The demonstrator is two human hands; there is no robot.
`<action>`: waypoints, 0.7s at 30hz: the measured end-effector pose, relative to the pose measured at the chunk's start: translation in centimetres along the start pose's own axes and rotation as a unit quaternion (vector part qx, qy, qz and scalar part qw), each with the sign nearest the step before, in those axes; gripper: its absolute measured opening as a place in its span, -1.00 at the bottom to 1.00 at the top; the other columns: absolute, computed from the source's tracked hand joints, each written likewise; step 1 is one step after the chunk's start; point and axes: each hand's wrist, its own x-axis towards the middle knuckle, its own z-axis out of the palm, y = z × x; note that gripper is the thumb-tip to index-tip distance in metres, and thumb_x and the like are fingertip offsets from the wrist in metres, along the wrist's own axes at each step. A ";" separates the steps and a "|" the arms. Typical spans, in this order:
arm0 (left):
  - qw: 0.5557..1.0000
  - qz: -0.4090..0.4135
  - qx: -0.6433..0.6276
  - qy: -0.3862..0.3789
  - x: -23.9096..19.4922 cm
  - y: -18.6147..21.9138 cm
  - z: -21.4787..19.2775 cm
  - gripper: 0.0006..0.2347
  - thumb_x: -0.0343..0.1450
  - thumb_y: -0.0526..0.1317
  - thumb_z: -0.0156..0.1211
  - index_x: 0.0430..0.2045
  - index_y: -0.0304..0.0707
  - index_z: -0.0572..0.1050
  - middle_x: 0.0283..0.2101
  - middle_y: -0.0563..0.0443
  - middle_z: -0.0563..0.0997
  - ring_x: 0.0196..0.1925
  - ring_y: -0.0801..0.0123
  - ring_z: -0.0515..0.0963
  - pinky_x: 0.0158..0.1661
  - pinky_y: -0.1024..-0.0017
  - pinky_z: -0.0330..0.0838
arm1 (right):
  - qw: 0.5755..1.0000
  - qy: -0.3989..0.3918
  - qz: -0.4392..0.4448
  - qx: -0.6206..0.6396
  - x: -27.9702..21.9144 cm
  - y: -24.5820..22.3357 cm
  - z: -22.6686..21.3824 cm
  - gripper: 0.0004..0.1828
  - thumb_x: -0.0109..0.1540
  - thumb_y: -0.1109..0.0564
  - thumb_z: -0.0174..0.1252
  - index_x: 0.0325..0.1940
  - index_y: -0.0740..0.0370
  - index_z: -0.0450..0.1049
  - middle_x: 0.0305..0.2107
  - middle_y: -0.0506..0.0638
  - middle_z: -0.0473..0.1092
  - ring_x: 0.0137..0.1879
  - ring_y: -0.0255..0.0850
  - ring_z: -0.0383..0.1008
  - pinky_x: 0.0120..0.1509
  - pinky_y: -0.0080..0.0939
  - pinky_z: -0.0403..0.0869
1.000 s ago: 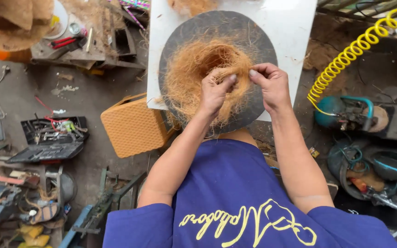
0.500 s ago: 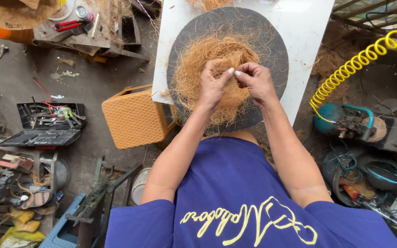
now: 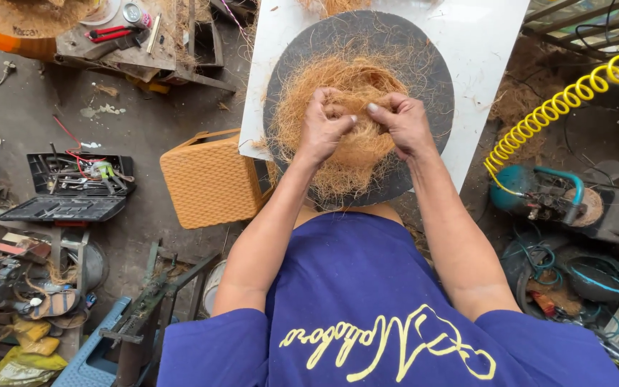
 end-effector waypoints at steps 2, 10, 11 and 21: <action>1.000 0.017 -0.003 0.026 0.4 -0.4 -0.7 -0.58 0.22 -0.48 0.29 -0.07 -0.24 0.32 -0.46 -0.05 0.56 -0.50 0.41 0.62 -0.46 0.58 0.57 | 1.000 0.024 -0.013 0.009 0.3 -0.3 -0.4 -0.83 0.18 0.22 0.39 -0.26 0.32 0.52 -0.52 0.01 0.45 -0.46 -0.34 0.52 -0.46 -0.43 0.53; 0.997 0.051 0.000 0.062 1.0 0.1 0.6 -0.60 0.27 -0.37 0.33 -0.03 -0.24 0.36 -0.39 -0.09 0.62 -0.46 0.39 0.64 -0.45 0.55 0.58 | 0.998 0.052 -0.019 0.037 -0.4 -0.3 2.0 -0.90 0.21 0.25 0.31 -0.25 0.30 0.52 -0.52 0.00 0.46 -0.46 -0.32 0.54 -0.44 -0.44 0.54; 0.997 0.068 0.000 0.019 1.0 0.0 0.9 -0.56 0.27 -0.38 0.39 0.01 -0.25 0.36 -0.35 -0.16 0.64 -0.41 0.32 0.66 -0.43 0.50 0.62 | 0.999 0.042 -0.009 0.026 -0.8 -0.2 2.5 -0.92 0.20 0.28 0.31 -0.25 0.28 0.53 -0.52 -0.05 0.46 -0.47 -0.37 0.52 -0.44 -0.47 0.52; 0.985 0.125 0.011 0.120 1.5 -0.1 0.0 -0.78 0.32 -0.31 0.43 -0.23 -0.20 0.52 -0.35 -0.12 0.68 -0.36 0.44 0.65 -0.39 0.55 0.64 | 0.994 0.088 -0.067 -0.006 0.5 -2.5 -0.1 -0.90 0.27 0.20 0.32 -0.18 0.28 0.56 -0.49 0.01 0.47 -0.47 -0.37 0.46 -0.47 -0.46 0.49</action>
